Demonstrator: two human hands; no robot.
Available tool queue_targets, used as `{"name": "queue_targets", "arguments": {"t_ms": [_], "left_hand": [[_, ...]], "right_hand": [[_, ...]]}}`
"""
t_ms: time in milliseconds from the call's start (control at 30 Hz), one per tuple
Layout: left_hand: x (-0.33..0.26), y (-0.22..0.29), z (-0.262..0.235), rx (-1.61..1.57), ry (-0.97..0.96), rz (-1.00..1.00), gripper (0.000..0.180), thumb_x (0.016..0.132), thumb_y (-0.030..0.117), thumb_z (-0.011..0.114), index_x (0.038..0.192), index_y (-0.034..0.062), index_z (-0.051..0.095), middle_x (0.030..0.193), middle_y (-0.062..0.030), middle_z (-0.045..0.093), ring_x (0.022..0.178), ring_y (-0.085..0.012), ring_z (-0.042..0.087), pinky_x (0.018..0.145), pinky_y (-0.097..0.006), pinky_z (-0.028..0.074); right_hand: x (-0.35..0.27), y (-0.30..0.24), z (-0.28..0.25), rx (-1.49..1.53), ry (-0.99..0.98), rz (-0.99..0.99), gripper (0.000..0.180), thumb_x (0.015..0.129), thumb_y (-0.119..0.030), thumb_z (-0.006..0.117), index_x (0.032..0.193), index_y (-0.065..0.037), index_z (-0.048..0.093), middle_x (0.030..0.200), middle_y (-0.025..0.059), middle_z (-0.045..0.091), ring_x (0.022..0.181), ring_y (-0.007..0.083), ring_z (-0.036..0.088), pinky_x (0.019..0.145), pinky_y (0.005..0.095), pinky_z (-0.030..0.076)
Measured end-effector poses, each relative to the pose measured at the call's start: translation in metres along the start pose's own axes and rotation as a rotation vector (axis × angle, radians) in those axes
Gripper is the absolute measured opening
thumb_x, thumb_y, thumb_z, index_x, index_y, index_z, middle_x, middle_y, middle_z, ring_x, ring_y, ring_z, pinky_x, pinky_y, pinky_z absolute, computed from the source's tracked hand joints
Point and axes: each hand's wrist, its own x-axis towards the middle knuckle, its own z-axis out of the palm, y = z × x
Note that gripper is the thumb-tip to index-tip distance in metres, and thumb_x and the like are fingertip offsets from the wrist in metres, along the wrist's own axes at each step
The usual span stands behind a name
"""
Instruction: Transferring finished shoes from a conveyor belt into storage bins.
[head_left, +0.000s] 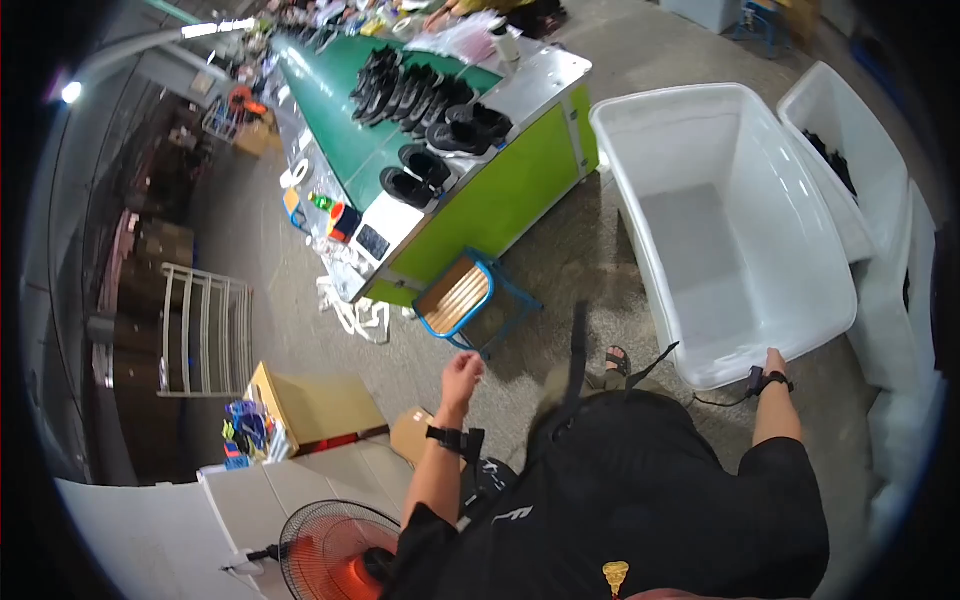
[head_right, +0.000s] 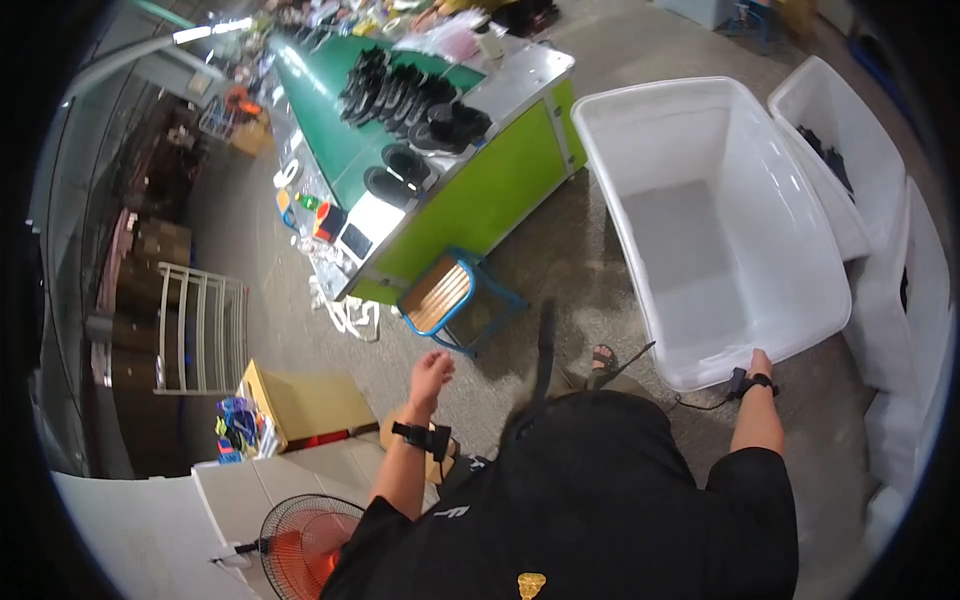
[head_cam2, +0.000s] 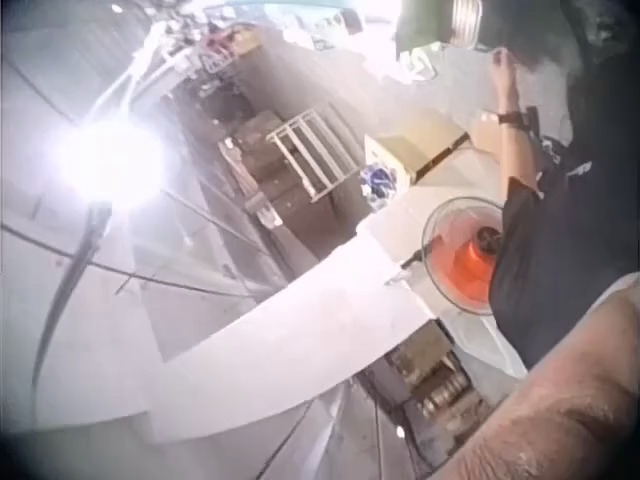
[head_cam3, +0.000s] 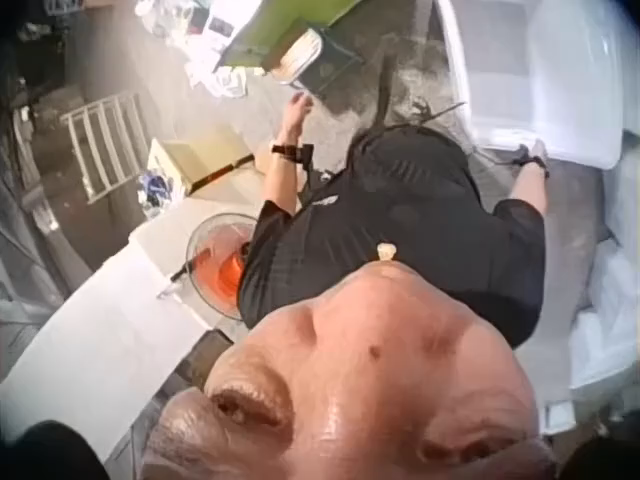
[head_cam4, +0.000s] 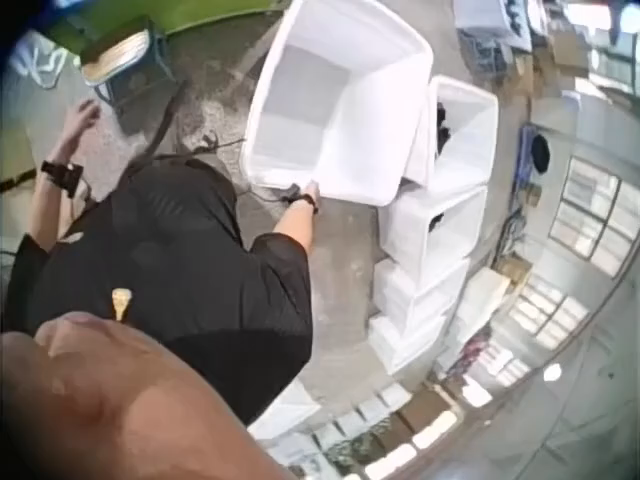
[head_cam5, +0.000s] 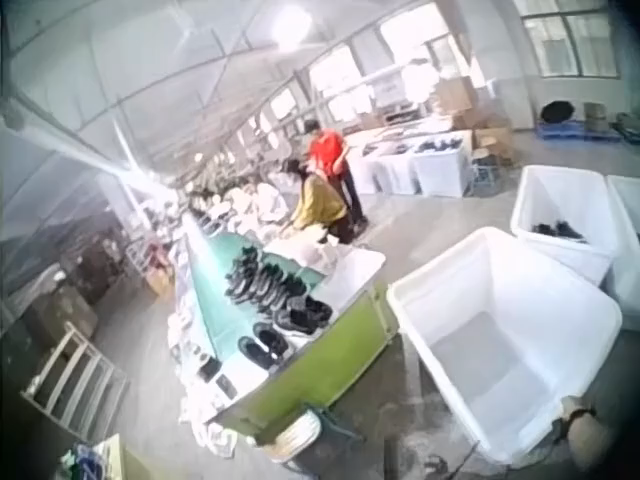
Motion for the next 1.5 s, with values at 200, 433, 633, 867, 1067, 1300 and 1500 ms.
{"name": "queue_targets", "arguments": {"t_ms": [200,433,633,867,1067,1300,1500], "left_hand": [[0.124,0.105,-0.021,0.059,0.164,0.161,0.024,0.09,0.018,0.066,0.105,0.0006,0.065,0.086,-0.0035,0.065,0.076,-0.0103,0.059,0.069,-0.025,0.047],[0.286,0.209,-0.045,0.508,0.299,0.366,0.041,0.083,0.02,0.071,0.118,0.0023,0.06,0.104,-0.0173,0.063,0.099,-0.0284,0.061,0.088,-0.038,0.048],[0.384,0.335,-0.062,0.637,0.42,0.478,0.059,0.078,0.022,0.074,0.132,0.0112,0.052,0.118,-0.0244,0.051,0.111,-0.0396,0.049,0.097,-0.045,0.041],[0.422,0.445,-0.01,0.614,0.009,0.653,0.058,0.078,0.023,0.075,0.13,0.0108,0.054,0.112,-0.0201,0.055,0.107,-0.0389,0.052,0.092,-0.045,0.045],[0.496,0.471,0.034,0.567,-0.33,0.499,0.074,0.081,0.025,0.073,0.146,0.0174,0.037,0.109,-0.0221,0.058,0.105,-0.0409,0.056,0.094,-0.046,0.047],[0.524,0.482,0.059,0.769,-0.407,0.213,0.074,0.081,0.036,0.073,0.145,0.0281,0.037,0.122,-0.0295,0.054,0.099,-0.043,0.064,0.087,-0.046,0.052],[0.536,0.488,0.079,0.725,-0.343,0.045,0.057,0.075,0.033,0.079,0.123,0.0129,0.057,0.114,-0.0224,0.059,0.101,-0.037,0.064,0.088,-0.042,0.052]], "right_hand": [[-0.037,-0.09,0.18,-0.152,-0.05,-0.383,0.043,0.09,-0.025,0.063,0.124,0.0,0.055,0.109,0.011,0.061,0.097,0.0168,0.059,0.079,0.0307,0.049],[-0.171,-0.231,0.372,-0.322,-0.416,-0.712,0.038,0.095,-0.026,0.058,0.125,-0.003,0.057,0.108,0.0069,0.064,0.095,0.0157,0.063,0.077,0.0282,0.05],[-0.31,-0.332,0.597,-0.514,-0.804,-0.931,0.028,0.093,-0.02,0.061,0.113,-0.001,0.063,0.099,0.0049,0.066,0.087,0.0139,0.062,0.076,0.027,0.049],[-0.424,-0.399,0.811,-0.933,-1.069,-1.396,0.021,0.087,-0.015,0.064,0.103,-0.001,0.065,0.095,0.0131,0.067,0.085,0.0234,0.065,0.078,0.0333,0.051],[-0.467,-0.439,0.984,-1.14,-1.27,-1.874,0.02,0.085,-0.015,0.065,0.1,-0.003,0.063,0.096,0.015,0.063,0.09,0.0325,0.061,0.081,0.041,0.049],[-0.483,-0.462,1.138,-1.369,-1.456,-2.01,0.028,0.075,-0.005,0.068,0.102,-0.008,0.064,0.117,0.0121,0.057,0.11,0.0339,0.053,0.091,0.0419,0.045],[-0.482,-0.441,1.193,-1.54,-1.962,-2.245,0.039,0.06,-0.017,0.083,0.096,-0.014,0.069,0.139,0.0158,0.046,0.133,0.0348,0.039,0.11,0.0516,0.03]]}}
